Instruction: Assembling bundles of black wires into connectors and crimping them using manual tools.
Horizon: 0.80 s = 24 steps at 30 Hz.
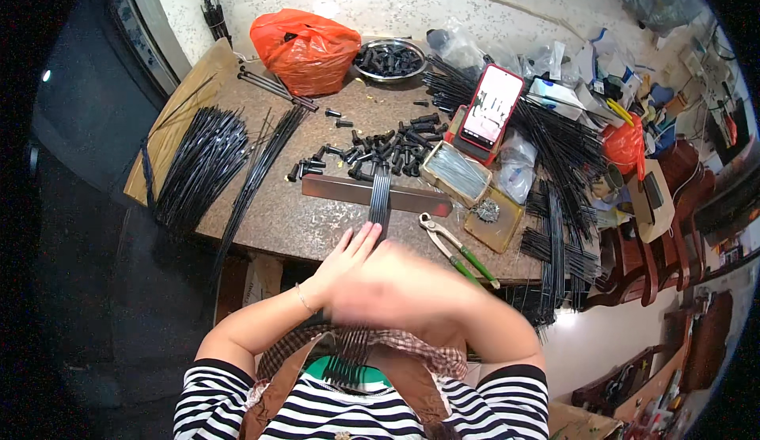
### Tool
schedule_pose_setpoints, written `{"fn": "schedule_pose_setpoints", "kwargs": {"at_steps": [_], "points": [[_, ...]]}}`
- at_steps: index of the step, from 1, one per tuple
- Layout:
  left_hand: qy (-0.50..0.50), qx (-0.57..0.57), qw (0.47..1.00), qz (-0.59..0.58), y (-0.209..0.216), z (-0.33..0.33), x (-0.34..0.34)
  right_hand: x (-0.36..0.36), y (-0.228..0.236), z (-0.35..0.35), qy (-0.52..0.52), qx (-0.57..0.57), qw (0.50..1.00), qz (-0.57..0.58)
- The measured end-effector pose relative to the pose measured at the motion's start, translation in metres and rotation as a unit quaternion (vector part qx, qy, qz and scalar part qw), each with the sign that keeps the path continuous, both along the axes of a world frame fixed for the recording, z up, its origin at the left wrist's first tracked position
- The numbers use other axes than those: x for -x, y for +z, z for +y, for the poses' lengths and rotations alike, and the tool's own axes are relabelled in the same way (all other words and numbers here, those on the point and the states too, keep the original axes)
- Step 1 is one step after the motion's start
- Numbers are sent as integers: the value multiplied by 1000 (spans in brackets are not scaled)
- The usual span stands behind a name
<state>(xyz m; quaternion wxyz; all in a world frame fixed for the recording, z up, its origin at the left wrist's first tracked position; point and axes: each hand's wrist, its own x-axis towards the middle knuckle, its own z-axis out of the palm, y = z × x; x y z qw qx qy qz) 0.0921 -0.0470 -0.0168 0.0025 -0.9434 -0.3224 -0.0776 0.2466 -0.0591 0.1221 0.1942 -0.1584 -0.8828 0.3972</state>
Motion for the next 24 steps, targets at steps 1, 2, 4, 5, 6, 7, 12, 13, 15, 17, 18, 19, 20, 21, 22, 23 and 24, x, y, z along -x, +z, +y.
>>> {"fn": "schedule_pose_setpoints", "kwargs": {"at_steps": [1, 2, 4, 5, 6, 7, 12, 13, 15, 17, 18, 19, 20, 21, 22, 23, 24], "points": [[-3, 64, 998, -26, 12, -8, 3, -9, -20, 27, -213, -43, 974, 63], [-14, 58, 997, -55, 12, -10, 6, -20, -23, 53, -368, -115, 922, 39], [-16, 64, 997, -42, 11, -14, 15, -58, -55, 94, -549, -233, 789, -152], [-20, 63, 997, -42, 11, -14, 16, -73, -64, 96, -556, -244, 770, -195], [-17, 50, 998, -36, 10, -15, 18, -82, -70, 97, -555, -256, 755, -237], [-16, 37, 999, -30, 9, -16, 18, -88, -74, 97, -553, -256, 757, -237], [-20, 103, 994, -38, 15, -19, 22, -91, -83, 94, -502, -306, 796, -147], [-23, 101, 994, -41, 15, -19, 22, -89, -78, 92, -506, -314, 789, -152], [-28, 101, 994, -42, 15, -18, 22, -80, -78, 91, -511, -311, 793, -113], [-22, 81, 996, -20, 17, -20, 24, -65, -82, 90, -462, -275, 843, -24], [-24, 84, 996, -19, 18, -21, 23, -55, -87, 86, -402, -193, 895, 6], [-23, 101, 994, -29, 19, -22, 24, -45, -91, 82, -370, -175, 911, -49], [-23, 117, 992, -39, 20, -23, 23, -39, -95, 80, -350, -188, 909, -123], [-25, 119, 992, -38, 20, -23, 23, -35, -97, 78, -356, -174, 909, -129], [-24, 119, 992, -38, 20, -24, 22, -33, -98, 76, -362, -160, 908, -136], [-20, 118, 992, -38, 20, -25, 22, -33, -98, 75, -361, -158, 909, -135], [-19, 120, 992, -37, 20, -25, 22, -34, -96, 74, -370, -148, 907, -138]]}}
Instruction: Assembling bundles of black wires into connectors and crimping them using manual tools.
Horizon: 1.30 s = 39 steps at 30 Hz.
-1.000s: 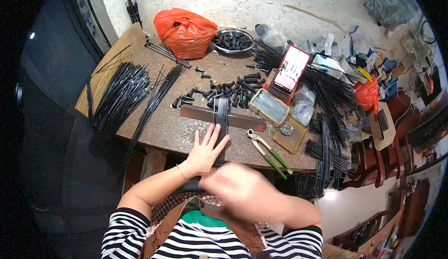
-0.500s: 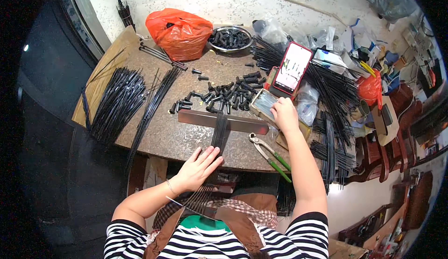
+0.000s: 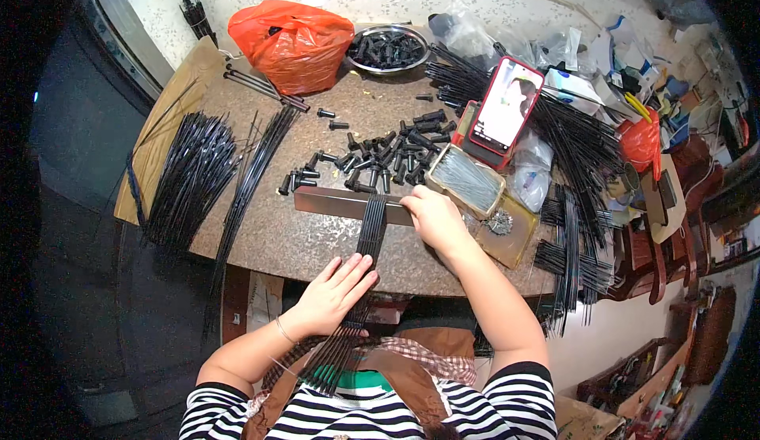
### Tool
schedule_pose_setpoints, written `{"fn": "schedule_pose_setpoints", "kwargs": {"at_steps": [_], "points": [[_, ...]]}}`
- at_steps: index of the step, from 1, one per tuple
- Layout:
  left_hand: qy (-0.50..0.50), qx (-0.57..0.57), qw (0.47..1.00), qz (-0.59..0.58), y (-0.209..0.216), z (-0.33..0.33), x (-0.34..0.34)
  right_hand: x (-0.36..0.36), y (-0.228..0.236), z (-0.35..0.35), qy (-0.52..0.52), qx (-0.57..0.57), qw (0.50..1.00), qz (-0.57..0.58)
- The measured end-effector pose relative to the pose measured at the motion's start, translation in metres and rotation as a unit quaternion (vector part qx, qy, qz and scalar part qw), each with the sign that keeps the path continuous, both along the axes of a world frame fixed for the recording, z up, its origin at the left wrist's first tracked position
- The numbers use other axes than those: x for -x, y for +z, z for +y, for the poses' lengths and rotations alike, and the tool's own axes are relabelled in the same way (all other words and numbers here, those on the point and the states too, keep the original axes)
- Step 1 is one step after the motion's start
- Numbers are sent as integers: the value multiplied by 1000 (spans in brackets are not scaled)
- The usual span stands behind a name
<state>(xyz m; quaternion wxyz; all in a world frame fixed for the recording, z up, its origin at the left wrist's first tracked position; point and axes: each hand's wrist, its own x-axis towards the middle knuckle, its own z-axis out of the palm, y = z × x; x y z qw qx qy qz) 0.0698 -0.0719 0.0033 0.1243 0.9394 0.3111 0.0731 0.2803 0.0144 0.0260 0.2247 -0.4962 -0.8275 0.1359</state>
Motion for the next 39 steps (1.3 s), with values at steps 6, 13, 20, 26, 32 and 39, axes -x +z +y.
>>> {"fn": "schedule_pose_setpoints", "kwargs": {"at_steps": [6, 13, 20, 26, 32, 39], "points": [[3, 13, 1000, -1, 2, -1, 1, 8, -2, 0, -10, -7, 1000, 14], [8, 20, 1000, -9, 4, -1, 1, 8, 4, 6, 36, -15, 998, -43], [8, 19, 1000, -12, 3, 1, -1, 6, 4, 23, 105, -17, 993, -59], [10, 16, 1000, -13, 1, 1, -1, 14, 3, 20, 80, -16, 996, -40], [15, 12, 999, -26, -2, -1, -2, -23, 6, 21, 74, -171, 977, -101], [10, 12, 1000, -22, 1, 4, -3, -17, 11, 8, 55, -46, 997, -31]]}}
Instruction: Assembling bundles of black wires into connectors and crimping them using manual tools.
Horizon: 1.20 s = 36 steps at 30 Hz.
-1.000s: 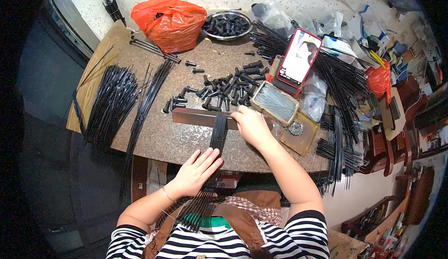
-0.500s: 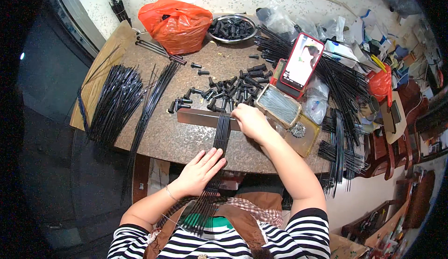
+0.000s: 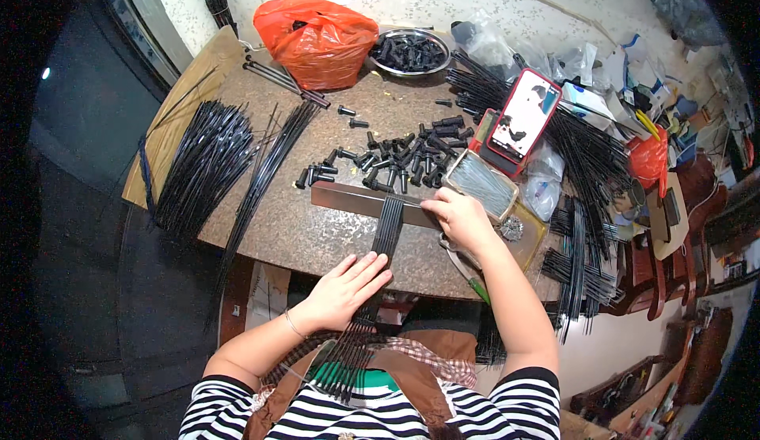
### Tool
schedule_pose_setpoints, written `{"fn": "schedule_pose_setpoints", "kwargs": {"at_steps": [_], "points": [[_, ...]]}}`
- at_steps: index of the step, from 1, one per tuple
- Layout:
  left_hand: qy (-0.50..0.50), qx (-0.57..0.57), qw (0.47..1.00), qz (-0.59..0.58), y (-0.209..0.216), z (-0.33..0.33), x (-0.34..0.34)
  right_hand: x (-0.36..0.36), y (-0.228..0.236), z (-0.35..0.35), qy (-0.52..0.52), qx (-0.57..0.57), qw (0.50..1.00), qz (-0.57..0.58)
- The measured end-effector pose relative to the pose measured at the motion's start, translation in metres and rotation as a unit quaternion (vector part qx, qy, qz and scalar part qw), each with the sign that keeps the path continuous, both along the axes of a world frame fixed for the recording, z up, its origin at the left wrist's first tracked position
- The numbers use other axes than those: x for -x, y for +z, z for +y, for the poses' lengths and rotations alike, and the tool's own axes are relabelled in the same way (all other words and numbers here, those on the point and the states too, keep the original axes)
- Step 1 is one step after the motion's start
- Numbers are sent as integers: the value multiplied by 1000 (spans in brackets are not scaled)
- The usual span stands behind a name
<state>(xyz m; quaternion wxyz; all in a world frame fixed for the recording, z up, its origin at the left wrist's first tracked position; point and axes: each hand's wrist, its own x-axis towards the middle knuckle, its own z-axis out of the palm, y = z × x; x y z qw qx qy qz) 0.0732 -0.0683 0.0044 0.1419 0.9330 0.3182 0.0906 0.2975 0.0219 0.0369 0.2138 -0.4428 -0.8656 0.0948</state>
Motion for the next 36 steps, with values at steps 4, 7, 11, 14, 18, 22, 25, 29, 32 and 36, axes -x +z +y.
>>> {"fn": "schedule_pose_setpoints", "kwargs": {"at_steps": [4, 7, 11, 14, 18, 22, 25, 29, 32, 36], "points": [[12, 28, 999, -29, 4, 1, -2, 5, -1, 6, -37, 15, 999, 24], [13, 24, 999, -27, -1, -1, -2, 5, -1, -1, -14, 52, 999, -4], [1, 7, 1000, -3, -3, -1, -2, 9, -5, -7, -45, 20, 999, 1], [4, 1, 1000, -9, -5, -2, -4, 26, -12, -2, -98, 29, 990, 100], [-3, -22, 1000, 21, -4, 1, -4, 36, -7, 5, -151, 76, 977, 133], [6, -9, 1000, -7, -3, 2, -4, -18, 20, 17, -243, -70, 967, 22], [3, -12, 1000, -11, -3, -2, -5, -47, 14, 14, -185, -17, 979, -87], [7, -26, 1000, -11, -8, -7, -5, -46, 5, 10, -181, -69, 980, -39], [8, -16, 1000, -10, -7, -9, -4, -38, 13, 7, -190, -108, 976, -19], [8, -10, 1000, -9, -6, -11, -4, -6, -2, 1, -71, -52, 994, 72]]}}
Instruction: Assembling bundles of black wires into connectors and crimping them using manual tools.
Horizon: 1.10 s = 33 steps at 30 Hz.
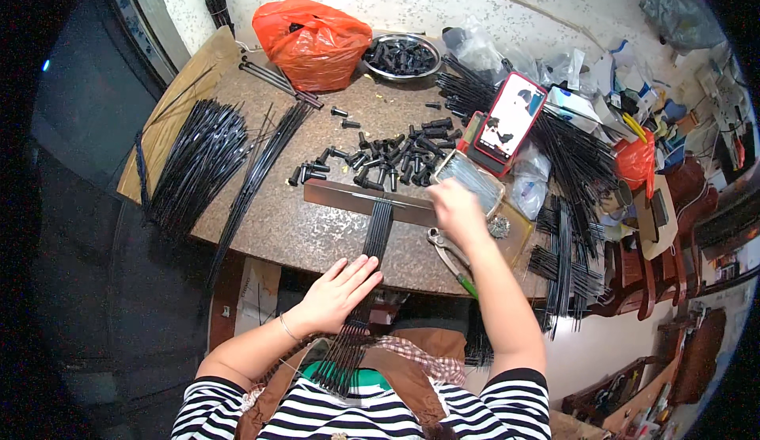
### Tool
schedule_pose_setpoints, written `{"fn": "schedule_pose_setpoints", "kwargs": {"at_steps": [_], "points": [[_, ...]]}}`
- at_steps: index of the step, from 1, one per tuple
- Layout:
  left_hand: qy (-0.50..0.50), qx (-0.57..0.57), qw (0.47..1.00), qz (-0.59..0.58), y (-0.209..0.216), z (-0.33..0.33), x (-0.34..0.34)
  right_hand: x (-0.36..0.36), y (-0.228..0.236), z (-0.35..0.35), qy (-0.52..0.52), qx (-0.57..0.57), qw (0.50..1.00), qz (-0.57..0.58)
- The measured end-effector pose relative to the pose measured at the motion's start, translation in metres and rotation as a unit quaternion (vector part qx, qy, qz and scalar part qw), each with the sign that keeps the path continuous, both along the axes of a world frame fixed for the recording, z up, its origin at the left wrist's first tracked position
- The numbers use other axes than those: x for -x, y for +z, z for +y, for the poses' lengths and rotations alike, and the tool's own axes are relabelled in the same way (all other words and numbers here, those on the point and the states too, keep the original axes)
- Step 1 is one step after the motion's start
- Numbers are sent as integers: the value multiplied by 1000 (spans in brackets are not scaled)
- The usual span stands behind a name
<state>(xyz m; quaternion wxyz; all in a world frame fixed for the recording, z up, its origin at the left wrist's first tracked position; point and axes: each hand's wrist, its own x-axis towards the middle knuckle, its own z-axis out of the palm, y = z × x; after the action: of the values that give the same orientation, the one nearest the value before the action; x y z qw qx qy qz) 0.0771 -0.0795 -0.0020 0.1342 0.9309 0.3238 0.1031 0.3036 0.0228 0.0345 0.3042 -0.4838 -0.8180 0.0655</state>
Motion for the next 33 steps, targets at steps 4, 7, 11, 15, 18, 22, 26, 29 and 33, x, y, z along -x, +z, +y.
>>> {"fn": "schedule_pose_setpoints", "kwargs": {"at_steps": [4, 7, 11, 15, 18, 22, 26, 29, 33], "points": [[4, -12, 1000, 7, 0, -2, 1, 23, -8, -8, 2, 72, 996, -55], [-5, -16, 999, 33, 4, -2, 1, 25, -6, -8, -5, 87, 995, -40], [-8, -5, 1000, 22, 5, -1, 2, 27, -9, -7, -3, 99, 995, -32], [-6, 33, 999, 4, 9, -1, 2, 28, -7, -7, -4, 99, 995, -25], [0, 55, 998, -6, 10, -1, 1, 29, -6, -7, -6, 99, 994, -44], [-13, -13, 999, 33, 3, -1, 2, 29, -7, -8, -10, 94, 995, -43], [-16, -3, 999, 41, 4, 0, 2, 30, -4, -7, -10, 102, 994, -49], [-16, -14, 999, 34, 4, 1, 2, 29, -5, -5, 4, 105, 994, -13], [-21, 4, 999, 29, 4, 3, 1, 32, -7, 6, 13, 107, 993, -51]]}}
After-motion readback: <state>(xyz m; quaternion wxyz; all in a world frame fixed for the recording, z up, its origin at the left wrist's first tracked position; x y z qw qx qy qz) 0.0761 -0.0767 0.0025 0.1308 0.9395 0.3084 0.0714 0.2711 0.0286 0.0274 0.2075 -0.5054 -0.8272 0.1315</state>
